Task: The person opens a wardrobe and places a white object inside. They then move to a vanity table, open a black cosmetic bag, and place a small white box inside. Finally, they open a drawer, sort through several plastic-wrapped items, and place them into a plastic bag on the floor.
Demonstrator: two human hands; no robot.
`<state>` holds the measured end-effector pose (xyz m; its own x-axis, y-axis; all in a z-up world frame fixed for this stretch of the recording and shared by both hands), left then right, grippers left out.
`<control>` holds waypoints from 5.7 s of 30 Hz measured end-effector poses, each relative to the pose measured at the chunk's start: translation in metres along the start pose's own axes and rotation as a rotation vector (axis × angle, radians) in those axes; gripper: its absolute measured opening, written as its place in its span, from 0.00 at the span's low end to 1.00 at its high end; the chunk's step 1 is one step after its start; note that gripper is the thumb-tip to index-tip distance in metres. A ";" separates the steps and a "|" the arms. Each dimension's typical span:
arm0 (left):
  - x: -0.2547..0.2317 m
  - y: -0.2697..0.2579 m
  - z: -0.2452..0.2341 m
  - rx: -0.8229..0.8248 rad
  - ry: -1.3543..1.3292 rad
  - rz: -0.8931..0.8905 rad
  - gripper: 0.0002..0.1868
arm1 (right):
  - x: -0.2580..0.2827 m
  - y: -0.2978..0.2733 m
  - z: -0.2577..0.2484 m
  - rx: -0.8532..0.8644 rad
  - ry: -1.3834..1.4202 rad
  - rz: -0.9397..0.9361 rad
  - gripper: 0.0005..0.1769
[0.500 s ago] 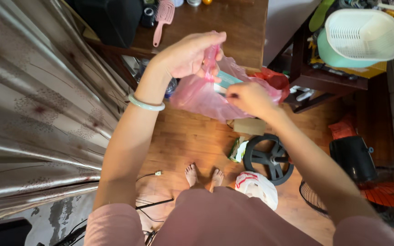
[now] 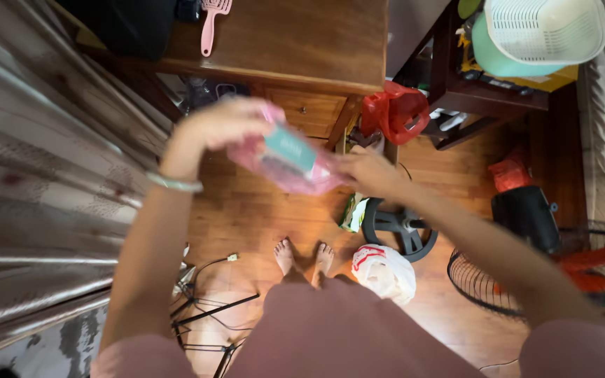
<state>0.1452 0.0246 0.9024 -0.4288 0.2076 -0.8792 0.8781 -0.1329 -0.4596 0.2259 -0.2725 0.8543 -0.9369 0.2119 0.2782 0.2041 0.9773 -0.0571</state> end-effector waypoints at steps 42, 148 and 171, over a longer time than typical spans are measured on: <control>0.851 0.279 0.156 -0.054 0.682 -0.612 0.21 | -0.349 0.231 0.596 -0.011 0.057 0.585 0.32; 0.634 0.516 0.000 -1.243 0.355 0.173 0.16 | -0.323 0.240 0.589 -0.807 0.586 0.669 0.24; 0.607 0.536 0.006 -1.426 0.266 -0.048 0.21 | -0.351 0.254 0.584 -0.854 0.709 0.623 0.24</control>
<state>0.3538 0.0740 0.1215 -0.5516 0.3754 -0.7449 0.3927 0.9047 0.1651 0.4409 -0.0963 0.1826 -0.3145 0.3259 0.8915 0.9177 0.3444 0.1979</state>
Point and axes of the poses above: each hand's wrist, its own y-axis towards the middle knuckle, its own z-axis out of the palm, x = y × z, the point moved 5 cm from there along y, towards the middle knuckle, and after that the axes turned 1 degree about x, right-handed, at the moved point
